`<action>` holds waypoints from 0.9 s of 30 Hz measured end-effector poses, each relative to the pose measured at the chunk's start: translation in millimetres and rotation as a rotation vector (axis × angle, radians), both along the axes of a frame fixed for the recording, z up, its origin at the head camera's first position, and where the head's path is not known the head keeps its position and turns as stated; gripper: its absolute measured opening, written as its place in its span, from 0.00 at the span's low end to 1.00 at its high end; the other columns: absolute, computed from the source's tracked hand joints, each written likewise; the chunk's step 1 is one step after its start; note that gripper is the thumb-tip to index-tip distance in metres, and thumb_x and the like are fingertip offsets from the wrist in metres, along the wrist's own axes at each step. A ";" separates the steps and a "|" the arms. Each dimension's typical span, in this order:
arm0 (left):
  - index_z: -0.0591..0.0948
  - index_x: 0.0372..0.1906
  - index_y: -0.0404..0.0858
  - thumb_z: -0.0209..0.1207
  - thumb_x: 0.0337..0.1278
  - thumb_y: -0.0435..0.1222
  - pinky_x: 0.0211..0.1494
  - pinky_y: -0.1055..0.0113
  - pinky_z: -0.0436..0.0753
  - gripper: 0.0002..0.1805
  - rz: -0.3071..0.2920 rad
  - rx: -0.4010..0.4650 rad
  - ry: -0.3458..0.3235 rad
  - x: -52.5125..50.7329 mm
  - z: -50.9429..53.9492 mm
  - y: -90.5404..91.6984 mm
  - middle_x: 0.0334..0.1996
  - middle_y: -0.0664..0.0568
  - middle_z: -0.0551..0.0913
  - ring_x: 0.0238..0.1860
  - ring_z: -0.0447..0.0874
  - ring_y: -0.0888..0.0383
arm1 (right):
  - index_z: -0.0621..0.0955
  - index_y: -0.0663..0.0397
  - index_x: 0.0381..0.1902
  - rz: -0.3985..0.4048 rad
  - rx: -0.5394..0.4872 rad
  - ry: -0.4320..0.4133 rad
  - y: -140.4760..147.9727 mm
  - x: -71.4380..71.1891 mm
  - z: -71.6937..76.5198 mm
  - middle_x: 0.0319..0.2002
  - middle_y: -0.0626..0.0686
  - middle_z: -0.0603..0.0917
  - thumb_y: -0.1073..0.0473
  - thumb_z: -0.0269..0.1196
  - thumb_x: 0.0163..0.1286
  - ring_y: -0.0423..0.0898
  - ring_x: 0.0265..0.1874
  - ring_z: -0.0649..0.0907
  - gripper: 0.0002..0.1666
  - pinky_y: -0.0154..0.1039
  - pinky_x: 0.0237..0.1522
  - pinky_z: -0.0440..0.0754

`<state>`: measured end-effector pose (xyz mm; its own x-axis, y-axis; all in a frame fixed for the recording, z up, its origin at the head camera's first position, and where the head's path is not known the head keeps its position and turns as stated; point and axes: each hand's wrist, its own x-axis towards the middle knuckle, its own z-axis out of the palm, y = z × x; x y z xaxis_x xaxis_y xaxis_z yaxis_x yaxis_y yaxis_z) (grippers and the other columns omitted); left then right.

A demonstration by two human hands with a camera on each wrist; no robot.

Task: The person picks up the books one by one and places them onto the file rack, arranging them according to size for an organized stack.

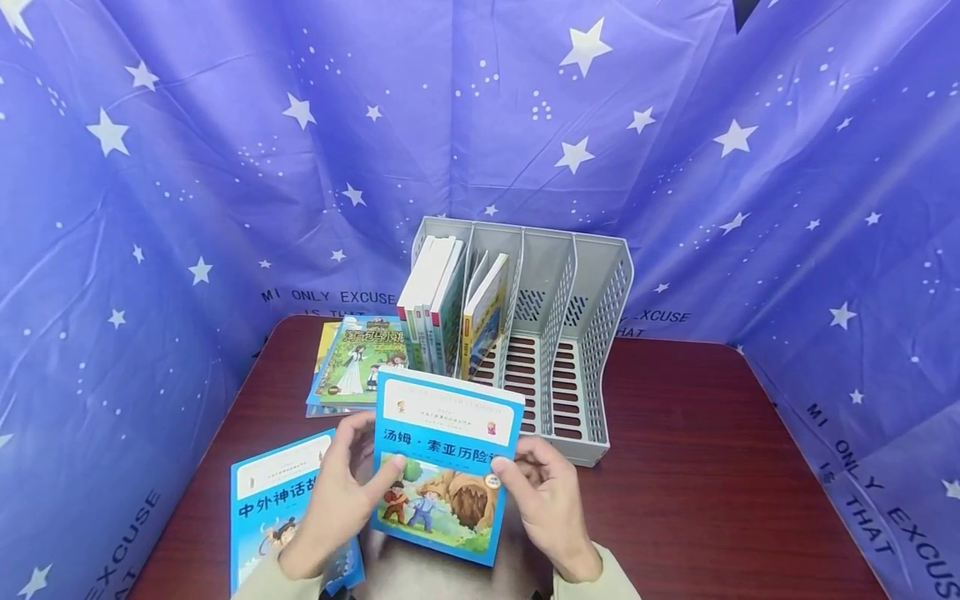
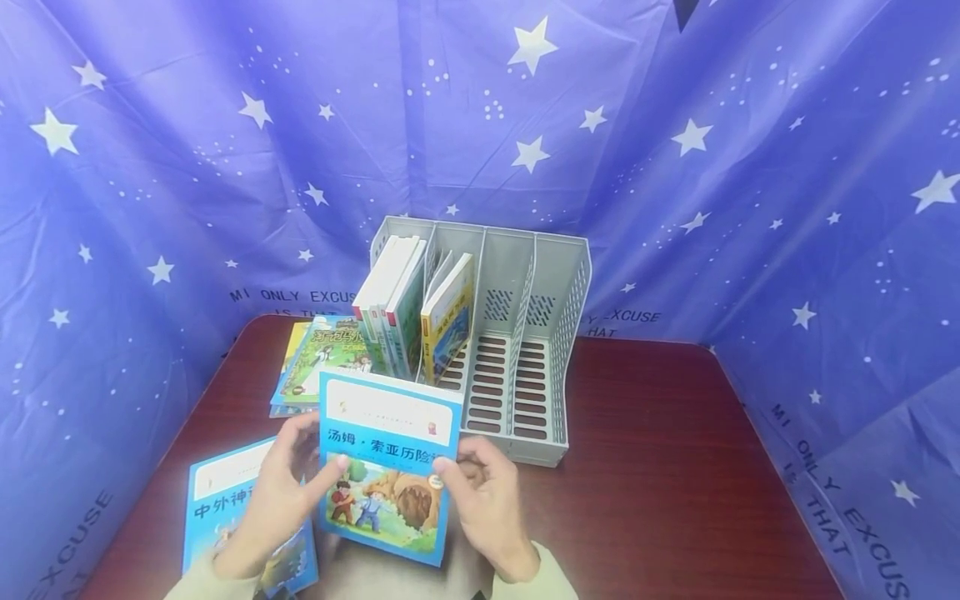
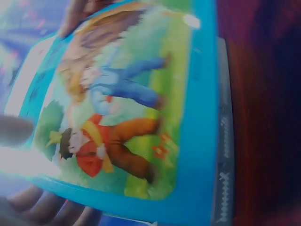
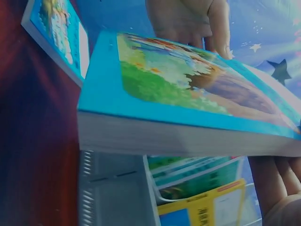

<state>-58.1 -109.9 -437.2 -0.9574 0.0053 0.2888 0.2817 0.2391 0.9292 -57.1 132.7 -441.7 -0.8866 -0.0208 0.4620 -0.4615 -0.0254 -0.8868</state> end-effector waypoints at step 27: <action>0.68 0.67 0.24 0.47 0.73 0.47 0.72 0.46 0.59 0.32 0.299 -0.656 0.716 18.3 -13.2 111.9 0.66 0.31 0.69 0.67 0.68 0.35 | 0.66 0.84 0.41 -0.298 -0.287 0.133 -19.2 -4.5 26.8 0.42 0.54 0.87 0.79 0.57 0.67 0.45 0.41 0.89 0.11 0.35 0.39 0.87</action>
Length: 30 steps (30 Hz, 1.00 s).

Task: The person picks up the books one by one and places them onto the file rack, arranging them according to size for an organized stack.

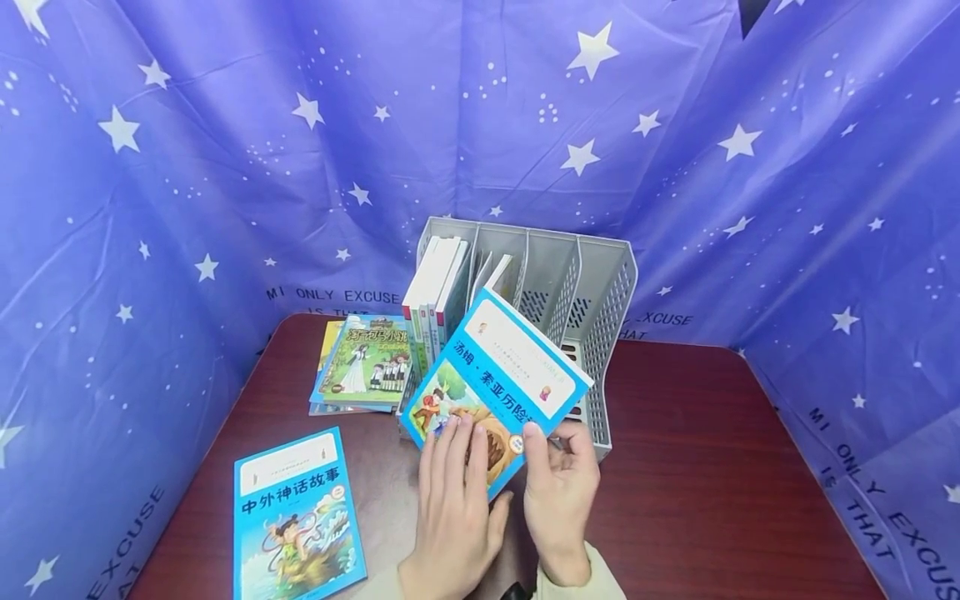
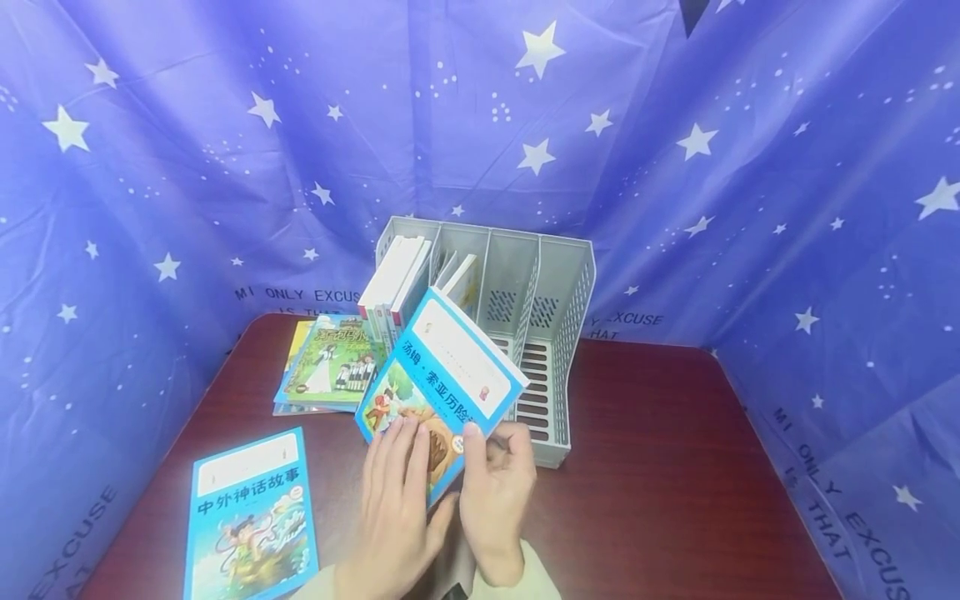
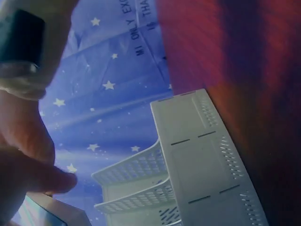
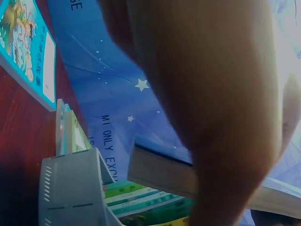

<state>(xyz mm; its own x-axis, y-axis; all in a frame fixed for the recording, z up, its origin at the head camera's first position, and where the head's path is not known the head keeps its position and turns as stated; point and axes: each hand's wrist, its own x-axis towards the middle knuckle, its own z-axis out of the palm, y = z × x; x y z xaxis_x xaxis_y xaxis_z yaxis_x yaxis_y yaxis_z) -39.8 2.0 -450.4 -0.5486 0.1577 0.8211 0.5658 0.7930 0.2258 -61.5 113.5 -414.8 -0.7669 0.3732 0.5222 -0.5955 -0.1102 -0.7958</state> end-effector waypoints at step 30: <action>0.78 0.52 0.20 0.51 0.68 0.25 0.56 0.68 0.82 0.15 -0.361 0.369 0.192 -19.0 8.5 -18.7 0.46 0.34 0.85 0.45 0.88 0.46 | 0.74 0.78 0.46 -0.041 0.264 0.095 18.4 1.3 9.7 0.44 0.53 0.83 0.69 0.65 0.66 0.39 0.38 0.87 0.17 0.30 0.41 0.85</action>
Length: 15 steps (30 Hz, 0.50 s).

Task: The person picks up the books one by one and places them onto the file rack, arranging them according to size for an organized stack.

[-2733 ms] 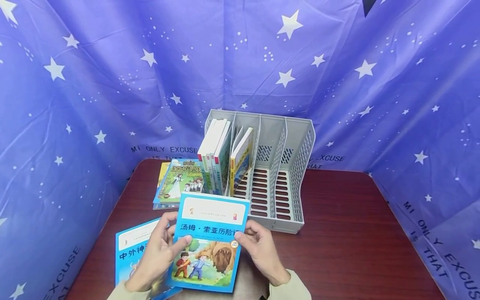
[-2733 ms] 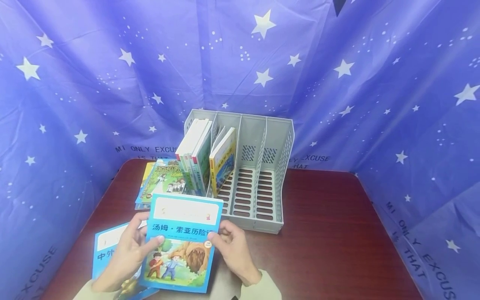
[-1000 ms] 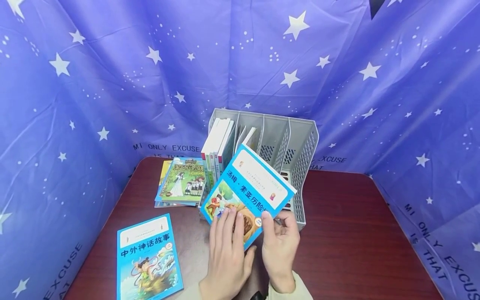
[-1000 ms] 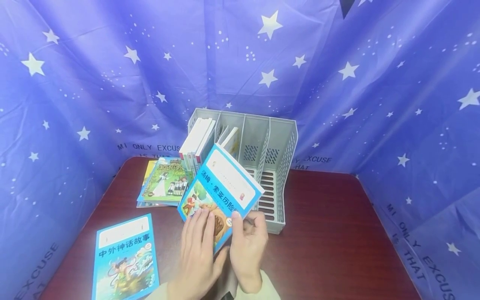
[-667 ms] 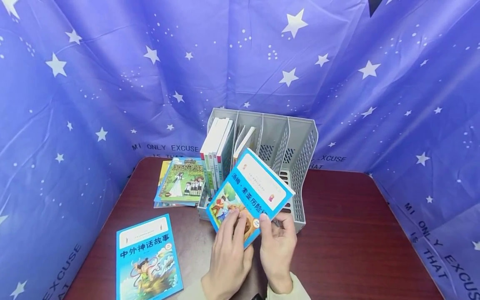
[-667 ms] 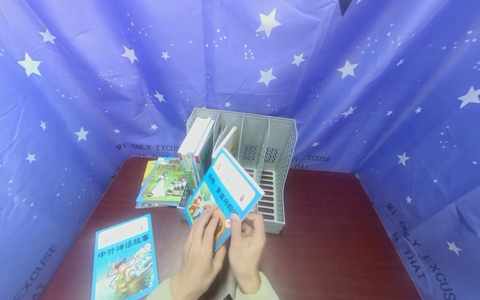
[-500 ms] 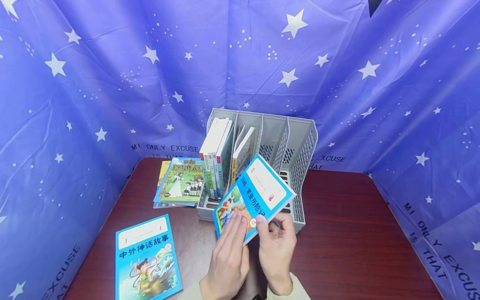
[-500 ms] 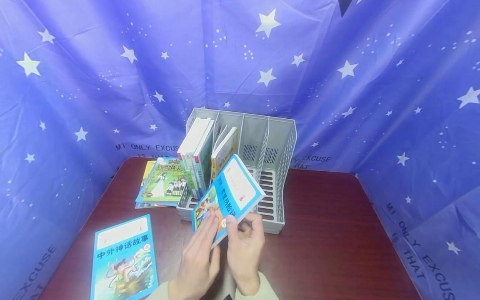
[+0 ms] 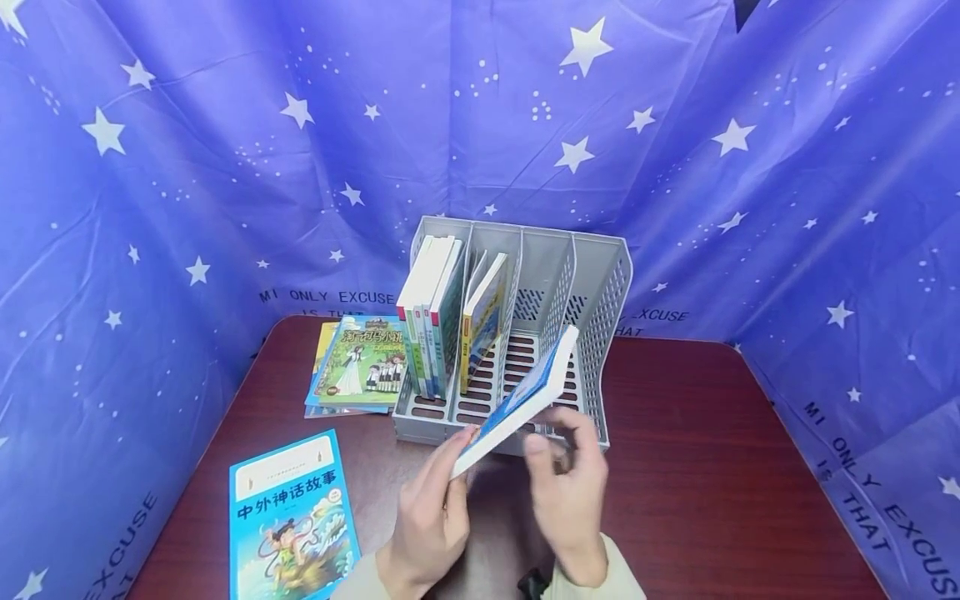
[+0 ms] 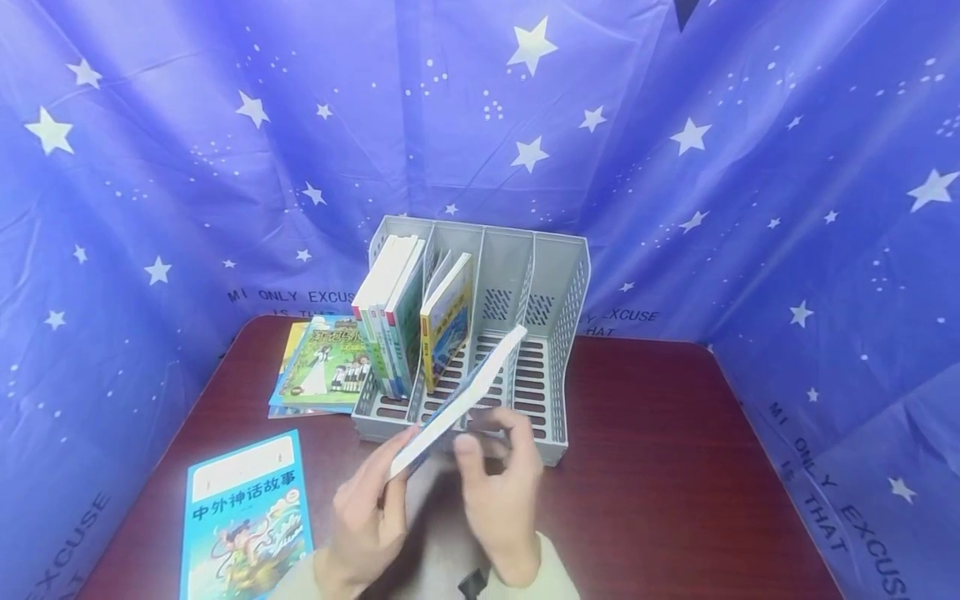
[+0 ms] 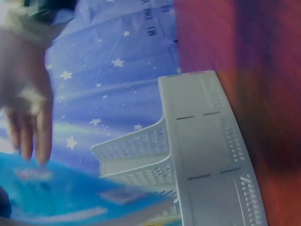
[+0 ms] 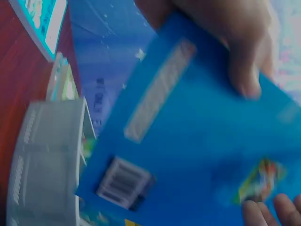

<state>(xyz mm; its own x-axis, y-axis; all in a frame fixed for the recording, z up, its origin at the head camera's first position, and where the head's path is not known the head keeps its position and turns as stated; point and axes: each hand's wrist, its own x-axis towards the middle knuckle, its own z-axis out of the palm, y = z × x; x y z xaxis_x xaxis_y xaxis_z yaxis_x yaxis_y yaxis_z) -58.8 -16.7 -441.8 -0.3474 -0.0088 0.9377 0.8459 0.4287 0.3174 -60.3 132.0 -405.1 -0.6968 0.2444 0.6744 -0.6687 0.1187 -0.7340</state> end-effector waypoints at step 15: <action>0.74 0.59 0.24 0.46 0.65 0.15 0.40 0.58 0.88 0.20 -0.605 0.295 -0.588 6.2 -3.6 -34.5 0.44 0.30 0.84 0.41 0.89 0.56 | 0.72 0.72 0.57 0.099 -0.051 -0.158 63.2 -17.6 19.4 0.47 0.54 0.81 0.78 0.58 0.65 0.42 0.46 0.82 0.22 0.27 0.47 0.81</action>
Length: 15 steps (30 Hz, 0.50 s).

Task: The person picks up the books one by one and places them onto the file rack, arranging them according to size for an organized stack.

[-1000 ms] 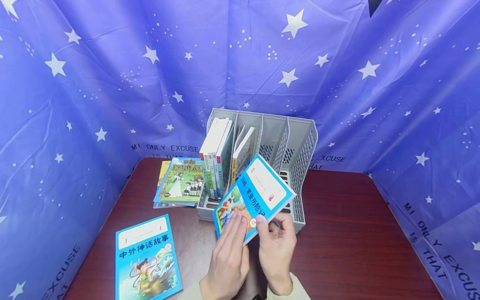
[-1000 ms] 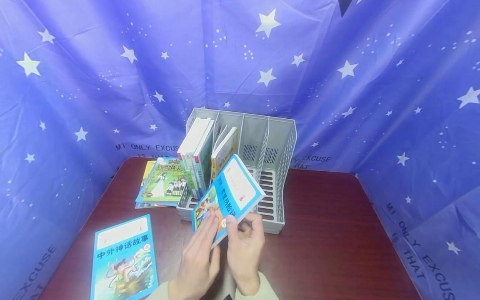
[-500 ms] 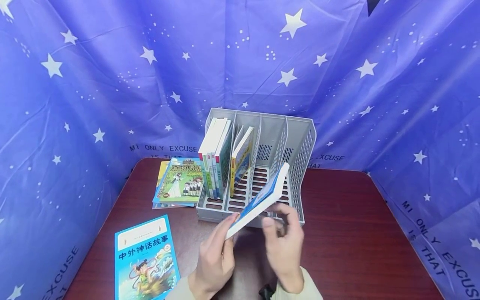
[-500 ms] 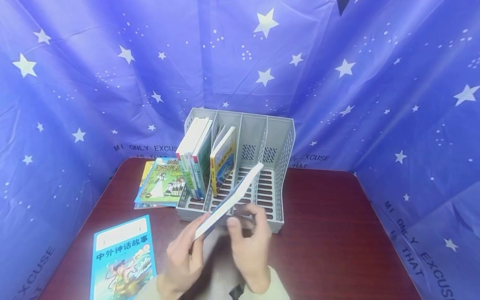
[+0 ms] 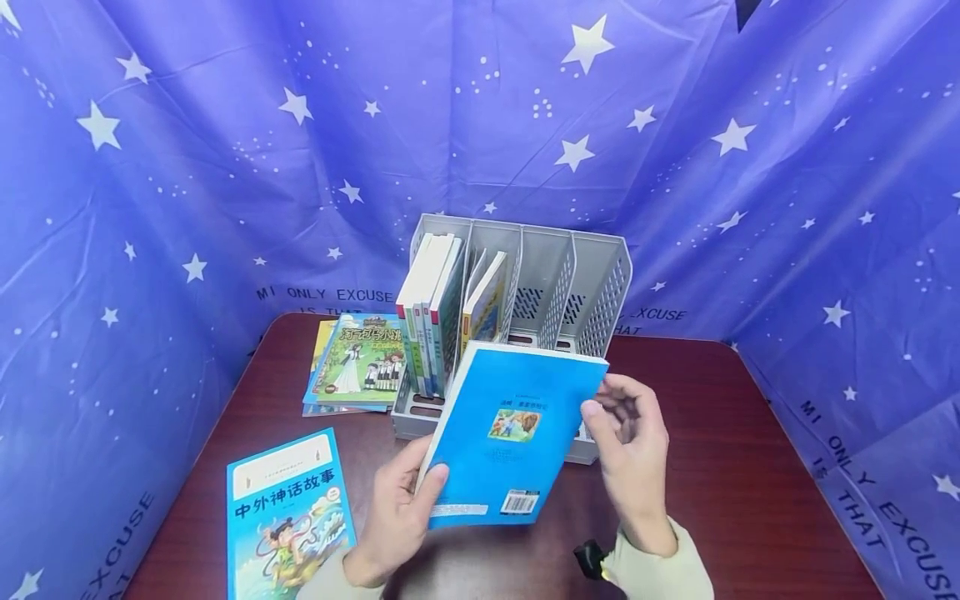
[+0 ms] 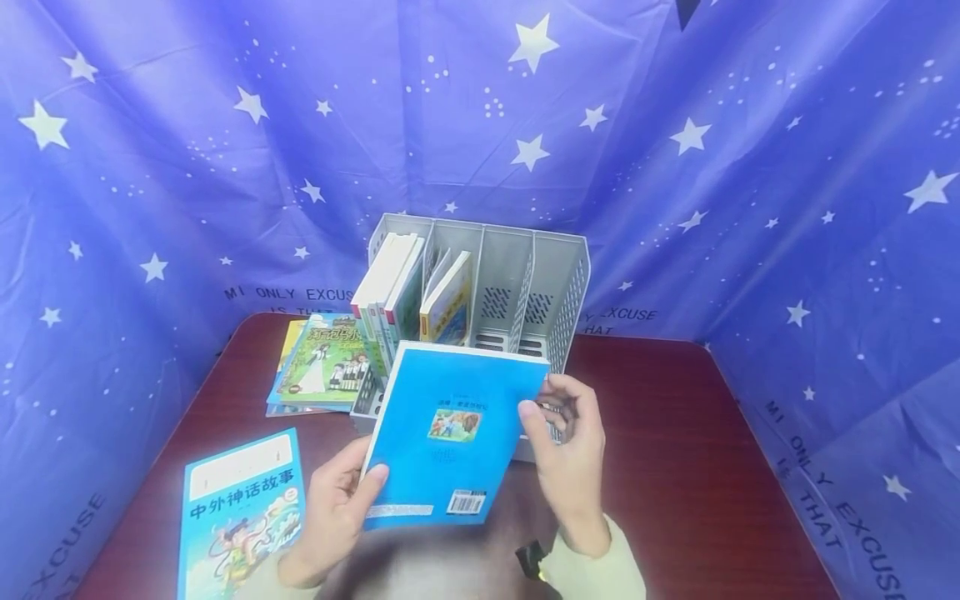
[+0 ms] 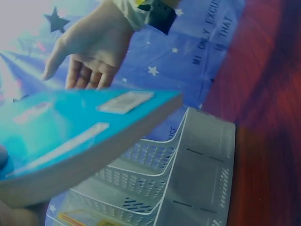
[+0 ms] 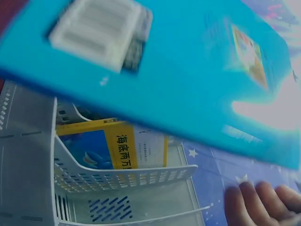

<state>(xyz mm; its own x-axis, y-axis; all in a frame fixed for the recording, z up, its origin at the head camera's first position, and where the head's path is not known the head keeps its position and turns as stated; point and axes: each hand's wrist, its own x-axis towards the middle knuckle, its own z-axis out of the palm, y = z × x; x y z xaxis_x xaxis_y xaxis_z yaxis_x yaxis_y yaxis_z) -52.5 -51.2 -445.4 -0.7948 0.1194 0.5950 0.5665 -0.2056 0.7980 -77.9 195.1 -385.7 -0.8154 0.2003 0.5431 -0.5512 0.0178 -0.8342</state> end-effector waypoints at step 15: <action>0.65 0.63 0.15 0.38 0.70 0.18 0.39 0.54 0.87 0.20 -0.413 0.125 -0.162 -6.6 -7.1 -22.2 0.45 0.28 0.83 0.41 0.89 0.54 | 0.74 0.60 0.62 0.603 0.204 -0.236 34.1 2.5 7.2 0.42 0.51 0.89 0.76 0.47 0.75 0.48 0.33 0.90 0.23 0.51 0.30 0.87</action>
